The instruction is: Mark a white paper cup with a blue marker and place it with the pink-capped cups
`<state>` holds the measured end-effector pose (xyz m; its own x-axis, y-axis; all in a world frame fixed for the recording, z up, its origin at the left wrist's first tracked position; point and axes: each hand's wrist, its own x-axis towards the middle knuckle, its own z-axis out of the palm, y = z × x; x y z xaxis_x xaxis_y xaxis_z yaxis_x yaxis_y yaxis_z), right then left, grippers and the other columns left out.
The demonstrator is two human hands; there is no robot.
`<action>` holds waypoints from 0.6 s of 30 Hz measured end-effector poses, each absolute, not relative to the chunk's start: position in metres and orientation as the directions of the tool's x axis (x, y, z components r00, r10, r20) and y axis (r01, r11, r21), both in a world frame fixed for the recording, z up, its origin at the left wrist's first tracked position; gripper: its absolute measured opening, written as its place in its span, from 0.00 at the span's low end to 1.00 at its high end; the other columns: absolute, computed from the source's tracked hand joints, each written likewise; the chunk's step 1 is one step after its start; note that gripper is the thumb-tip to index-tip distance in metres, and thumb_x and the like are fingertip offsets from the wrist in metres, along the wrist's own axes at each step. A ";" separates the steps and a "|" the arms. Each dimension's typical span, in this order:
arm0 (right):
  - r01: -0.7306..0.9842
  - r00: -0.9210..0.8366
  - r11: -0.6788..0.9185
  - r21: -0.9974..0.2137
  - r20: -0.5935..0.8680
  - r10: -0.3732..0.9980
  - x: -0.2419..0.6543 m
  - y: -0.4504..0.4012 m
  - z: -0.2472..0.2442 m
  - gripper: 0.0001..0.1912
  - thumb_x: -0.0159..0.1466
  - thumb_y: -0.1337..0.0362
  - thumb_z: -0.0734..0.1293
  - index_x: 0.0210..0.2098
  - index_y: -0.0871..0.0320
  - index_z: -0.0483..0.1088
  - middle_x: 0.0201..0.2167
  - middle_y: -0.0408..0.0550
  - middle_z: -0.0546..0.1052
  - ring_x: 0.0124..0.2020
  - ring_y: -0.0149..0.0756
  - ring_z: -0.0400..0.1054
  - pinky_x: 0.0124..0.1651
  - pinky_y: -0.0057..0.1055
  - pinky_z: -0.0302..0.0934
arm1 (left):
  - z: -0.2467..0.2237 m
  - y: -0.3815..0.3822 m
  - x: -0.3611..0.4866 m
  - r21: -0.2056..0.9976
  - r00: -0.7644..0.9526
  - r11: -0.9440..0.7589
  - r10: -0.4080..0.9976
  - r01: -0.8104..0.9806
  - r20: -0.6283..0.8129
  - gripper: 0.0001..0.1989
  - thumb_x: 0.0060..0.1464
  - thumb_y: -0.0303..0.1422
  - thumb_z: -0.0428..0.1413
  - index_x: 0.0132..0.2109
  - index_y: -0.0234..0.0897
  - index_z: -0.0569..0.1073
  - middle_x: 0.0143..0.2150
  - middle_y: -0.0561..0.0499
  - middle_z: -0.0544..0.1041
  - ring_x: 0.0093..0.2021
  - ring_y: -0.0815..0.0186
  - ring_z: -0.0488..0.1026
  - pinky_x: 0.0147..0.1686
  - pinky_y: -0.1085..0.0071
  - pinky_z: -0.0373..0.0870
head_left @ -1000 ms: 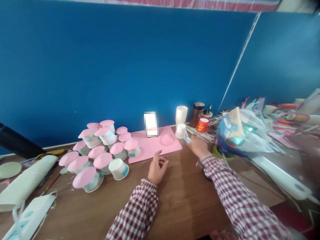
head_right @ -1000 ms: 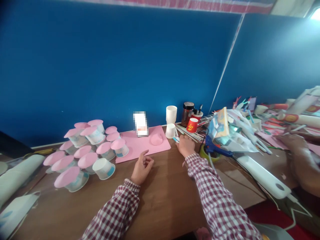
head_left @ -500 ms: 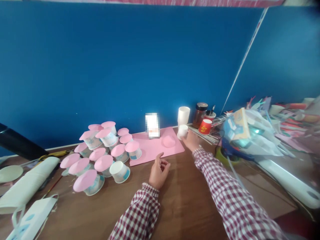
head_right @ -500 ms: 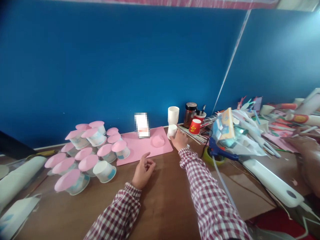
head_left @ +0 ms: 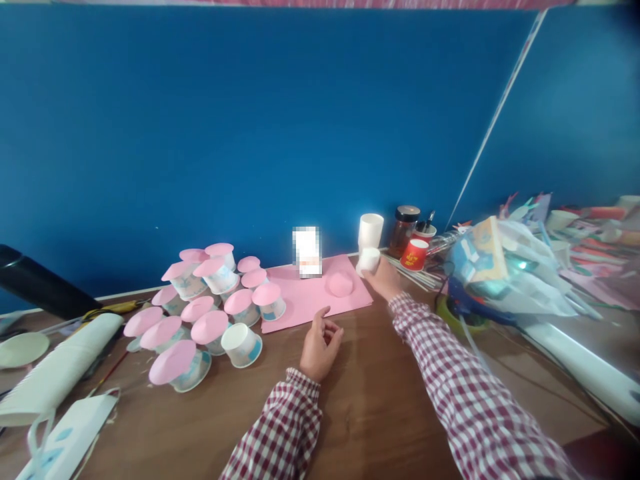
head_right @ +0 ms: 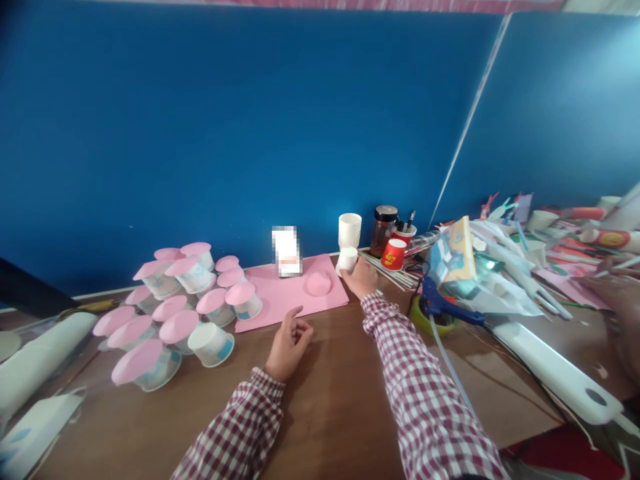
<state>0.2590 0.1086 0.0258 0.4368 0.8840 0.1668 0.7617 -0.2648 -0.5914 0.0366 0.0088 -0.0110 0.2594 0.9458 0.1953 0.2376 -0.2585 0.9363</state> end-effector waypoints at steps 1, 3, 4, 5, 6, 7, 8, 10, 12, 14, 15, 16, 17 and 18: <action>0.745 0.428 -0.242 -0.622 0.167 0.888 0.262 0.108 0.028 0.29 0.55 0.52 0.64 0.50 0.63 0.60 0.47 0.58 0.70 0.49 0.47 0.64 0.48 0.36 0.58 | -0.011 0.009 0.037 0.936 0.261 -0.259 0.945 0.239 0.195 0.24 0.54 0.33 0.51 0.57 0.37 0.54 0.34 0.53 0.70 0.28 0.72 0.68 0.31 0.72 0.68; 0.702 0.409 -0.195 -0.685 0.163 0.898 0.268 0.105 0.033 0.27 0.57 0.51 0.61 0.51 0.62 0.59 0.48 0.56 0.70 0.48 0.43 0.65 0.46 0.33 0.59 | -0.012 0.009 0.037 0.935 0.263 -0.258 0.945 0.242 0.193 0.24 0.54 0.33 0.51 0.57 0.37 0.54 0.34 0.52 0.70 0.29 0.72 0.68 0.32 0.72 0.68; 0.676 0.401 -0.175 -0.716 0.157 0.903 0.271 0.103 0.035 0.27 0.58 0.51 0.60 0.52 0.61 0.58 0.48 0.55 0.70 0.47 0.42 0.66 0.45 0.32 0.60 | -0.012 0.009 0.037 0.935 0.263 -0.258 0.945 0.243 0.193 0.24 0.54 0.32 0.51 0.57 0.37 0.54 0.34 0.52 0.70 0.29 0.72 0.68 0.32 0.72 0.68; 0.648 0.394 -0.159 -0.745 0.149 0.907 0.273 0.102 0.038 0.27 0.59 0.51 0.59 0.52 0.61 0.57 0.48 0.55 0.71 0.46 0.41 0.66 0.44 0.31 0.61 | -0.012 0.009 0.037 0.935 0.263 -0.259 0.945 0.243 0.193 0.24 0.54 0.32 0.51 0.57 0.37 0.55 0.34 0.52 0.70 0.29 0.72 0.68 0.32 0.72 0.68; 0.619 0.388 -0.146 -0.771 0.138 0.911 0.276 0.101 0.041 0.26 0.60 0.52 0.58 0.53 0.61 0.57 0.48 0.55 0.71 0.45 0.40 0.67 0.43 0.31 0.62 | -0.013 0.009 0.037 0.935 0.263 -0.260 0.945 0.240 0.196 0.24 0.54 0.32 0.51 0.57 0.37 0.55 0.34 0.52 0.70 0.29 0.72 0.68 0.32 0.72 0.68; 0.589 0.381 -0.135 -0.796 0.127 0.916 0.278 0.099 0.043 0.26 0.61 0.53 0.57 0.54 0.61 0.56 0.47 0.55 0.71 0.45 0.39 0.67 0.42 0.31 0.62 | -0.013 0.009 0.037 0.936 0.263 -0.262 0.944 0.236 0.198 0.24 0.54 0.32 0.51 0.57 0.37 0.56 0.34 0.52 0.70 0.29 0.72 0.68 0.32 0.72 0.68; 0.559 0.374 -0.124 -0.820 0.115 0.920 0.279 0.098 0.046 0.25 0.62 0.53 0.55 0.54 0.61 0.55 0.47 0.55 0.71 0.44 0.38 0.68 0.41 0.31 0.63 | -0.013 0.009 0.037 0.937 0.264 -0.263 0.943 0.231 0.200 0.23 0.54 0.33 0.51 0.56 0.37 0.56 0.34 0.52 0.70 0.29 0.72 0.68 0.32 0.72 0.68; 0.494 0.352 -0.100 -0.863 0.093 0.931 0.280 0.095 0.050 0.22 0.65 0.55 0.51 0.54 0.60 0.55 0.48 0.54 0.71 0.42 0.36 0.69 0.39 0.29 0.64 | -0.014 0.010 0.037 0.939 0.267 -0.262 0.943 0.223 0.200 0.23 0.54 0.33 0.51 0.56 0.37 0.57 0.34 0.52 0.70 0.28 0.72 0.68 0.32 0.72 0.68; 0.434 0.325 -0.075 -0.898 0.078 0.943 0.279 0.093 0.054 0.20 0.66 0.57 0.48 0.54 0.59 0.56 0.48 0.53 0.71 0.42 0.34 0.69 0.38 0.27 0.65 | -0.015 0.010 0.037 0.941 0.262 -0.256 0.945 0.220 0.196 0.23 0.53 0.33 0.51 0.56 0.37 0.58 0.34 0.52 0.70 0.28 0.72 0.67 0.31 0.73 0.67; 0.386 0.303 -0.060 -0.920 0.065 0.951 0.277 0.091 0.057 0.20 0.67 0.58 0.48 0.53 0.59 0.56 0.49 0.52 0.71 0.42 0.33 0.69 0.38 0.27 0.65 | -0.015 0.010 0.036 0.941 0.259 -0.253 0.946 0.223 0.194 0.23 0.53 0.33 0.52 0.55 0.37 0.58 0.34 0.52 0.70 0.28 0.72 0.67 0.31 0.73 0.67; 0.370 0.296 -0.057 -0.927 0.060 0.953 0.276 0.090 0.059 0.20 0.67 0.58 0.47 0.54 0.58 0.56 0.48 0.52 0.72 0.42 0.33 0.70 0.38 0.27 0.66 | -0.015 0.010 0.036 0.940 0.257 -0.254 0.947 0.226 0.194 0.23 0.53 0.33 0.52 0.55 0.37 0.58 0.34 0.52 0.70 0.28 0.72 0.68 0.31 0.73 0.67; 0.352 0.287 -0.055 -0.934 0.052 0.957 0.274 0.088 0.061 0.21 0.68 0.57 0.46 0.54 0.58 0.55 0.48 0.51 0.72 0.42 0.33 0.70 0.38 0.27 0.66 | -0.015 0.010 0.036 0.939 0.258 -0.257 0.946 0.227 0.196 0.23 0.53 0.33 0.52 0.55 0.37 0.58 0.34 0.52 0.70 0.29 0.72 0.68 0.31 0.73 0.68; 0.328 0.266 -0.052 -0.943 0.040 0.963 0.271 0.086 0.063 0.22 0.68 0.56 0.44 0.55 0.58 0.55 0.48 0.51 0.72 0.42 0.32 0.70 0.37 0.27 0.66 | -0.014 0.010 0.037 0.939 0.260 -0.260 0.945 0.226 0.199 0.22 0.53 0.34 0.52 0.55 0.37 0.58 0.34 0.52 0.70 0.29 0.72 0.68 0.31 0.73 0.68; 0.305 0.223 -0.049 -0.951 0.022 0.975 0.268 0.083 0.064 0.23 0.68 0.55 0.43 0.55 0.58 0.54 0.48 0.51 0.72 0.41 0.32 0.70 0.37 0.27 0.66 | -0.013 0.010 0.037 0.940 0.261 -0.260 0.945 0.221 0.199 0.22 0.54 0.34 0.51 0.56 0.38 0.58 0.34 0.52 0.70 0.29 0.72 0.68 0.31 0.73 0.68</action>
<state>0.2681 0.0830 0.0642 0.2230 0.9746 0.0216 0.3048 -0.0487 -0.9512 0.0367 0.0098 -0.0131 0.2611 0.9445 0.1994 0.2213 -0.2596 0.9400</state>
